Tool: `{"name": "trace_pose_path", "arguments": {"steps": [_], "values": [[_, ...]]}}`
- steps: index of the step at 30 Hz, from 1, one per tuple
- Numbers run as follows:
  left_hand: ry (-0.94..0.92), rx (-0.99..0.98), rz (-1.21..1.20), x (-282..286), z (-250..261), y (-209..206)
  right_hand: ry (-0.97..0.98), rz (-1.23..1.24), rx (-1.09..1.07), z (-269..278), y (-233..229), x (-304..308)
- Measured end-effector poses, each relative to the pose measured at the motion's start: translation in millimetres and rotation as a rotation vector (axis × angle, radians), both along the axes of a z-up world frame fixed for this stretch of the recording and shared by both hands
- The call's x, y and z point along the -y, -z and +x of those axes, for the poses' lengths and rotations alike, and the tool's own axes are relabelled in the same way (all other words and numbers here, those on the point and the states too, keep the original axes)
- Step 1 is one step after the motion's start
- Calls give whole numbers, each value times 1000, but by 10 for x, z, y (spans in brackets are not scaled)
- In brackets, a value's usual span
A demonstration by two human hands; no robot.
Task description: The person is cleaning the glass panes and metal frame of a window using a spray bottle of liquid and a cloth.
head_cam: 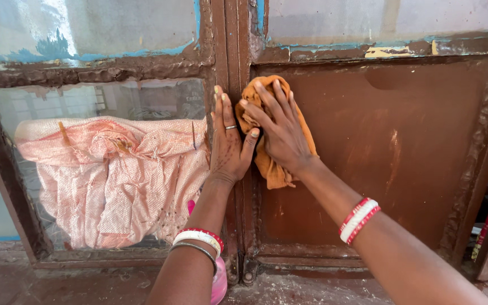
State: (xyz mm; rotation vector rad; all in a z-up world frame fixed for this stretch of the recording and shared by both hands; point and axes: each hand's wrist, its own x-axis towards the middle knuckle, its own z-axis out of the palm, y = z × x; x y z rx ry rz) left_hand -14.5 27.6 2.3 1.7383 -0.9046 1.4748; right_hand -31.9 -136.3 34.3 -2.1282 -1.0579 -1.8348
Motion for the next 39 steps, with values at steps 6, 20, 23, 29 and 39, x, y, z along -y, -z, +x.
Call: {"name": "trace_pose_path", "arguments": {"steps": [6, 20, 23, 29, 39], "values": [[28, 7, -16, -61, 97, 37, 81, -40, -80, -25, 5, -164], [16, -43, 44, -122, -60, 25, 97, -152, -96, -38, 806, -106], [2, -21, 62, -123, -91, 7, 116, -230, -99, -56, 794, -27], [-74, -174, 89, -171, -133, -87, 54, -219, 10, -71, 309, 76], [-153, -150, 142, -171, -206, -64, 19, 2, 44, 204, 201, -274]]}}
